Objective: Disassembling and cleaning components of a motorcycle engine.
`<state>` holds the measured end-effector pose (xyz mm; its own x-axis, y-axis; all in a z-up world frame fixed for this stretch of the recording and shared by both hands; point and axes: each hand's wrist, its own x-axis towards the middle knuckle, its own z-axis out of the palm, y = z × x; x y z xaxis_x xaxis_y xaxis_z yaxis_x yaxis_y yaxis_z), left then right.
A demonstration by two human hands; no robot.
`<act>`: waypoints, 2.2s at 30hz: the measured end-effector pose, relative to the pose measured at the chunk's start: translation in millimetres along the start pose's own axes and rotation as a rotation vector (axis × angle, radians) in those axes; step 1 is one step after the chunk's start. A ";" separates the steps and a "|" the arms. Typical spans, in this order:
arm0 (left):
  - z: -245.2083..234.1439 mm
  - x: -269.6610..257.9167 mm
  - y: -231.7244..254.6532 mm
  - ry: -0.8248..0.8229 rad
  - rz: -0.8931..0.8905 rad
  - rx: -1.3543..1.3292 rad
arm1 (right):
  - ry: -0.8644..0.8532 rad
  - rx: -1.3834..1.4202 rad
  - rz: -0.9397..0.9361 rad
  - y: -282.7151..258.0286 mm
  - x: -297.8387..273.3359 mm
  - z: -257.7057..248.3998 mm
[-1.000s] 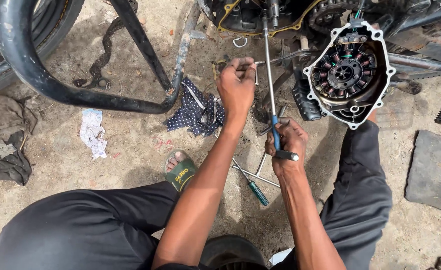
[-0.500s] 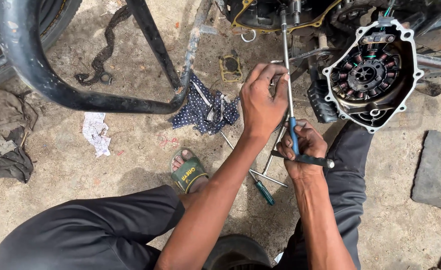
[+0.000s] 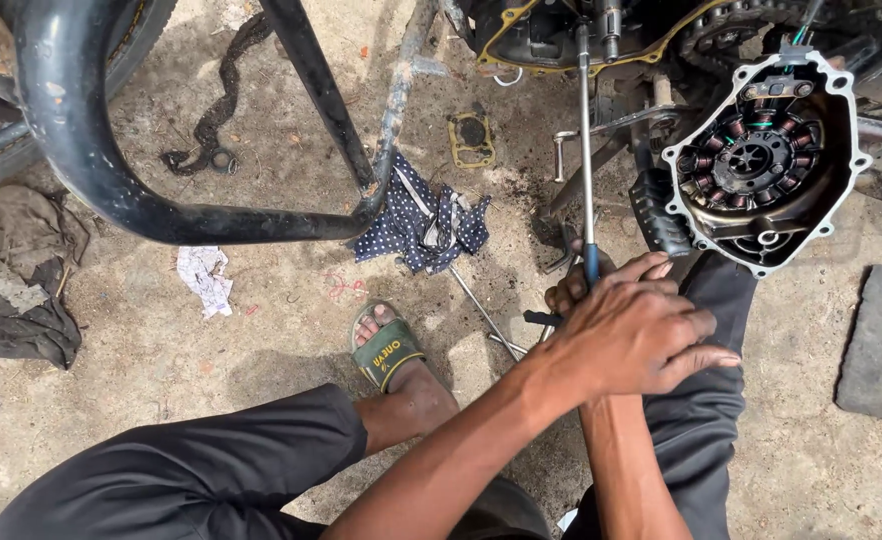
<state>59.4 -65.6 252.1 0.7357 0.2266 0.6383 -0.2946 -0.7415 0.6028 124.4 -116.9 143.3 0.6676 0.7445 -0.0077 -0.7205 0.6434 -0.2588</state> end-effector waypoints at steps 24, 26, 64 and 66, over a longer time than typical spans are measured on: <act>-4.5 6.2 30.9 0.609 -0.269 -0.329 | 0.002 -0.295 0.706 -51.5 -10.7 0.7; -4.1 4.4 30.4 0.554 -0.354 -0.326 | 0.073 -0.194 0.726 -45.5 -15.4 0.6; -59.1 92.3 -142.4 0.269 -0.959 0.082 | 0.300 -0.297 0.030 23.7 -36.8 83.8; -58.1 94.2 -135.3 0.296 -1.017 0.085 | 0.301 -0.254 0.032 19.6 -34.0 88.0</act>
<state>133.1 92.8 258.4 0.4307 0.9011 -0.0491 0.4278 -0.1559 0.8903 71.1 -113.9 223.4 0.6976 0.6540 -0.2925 -0.6979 0.5280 -0.4840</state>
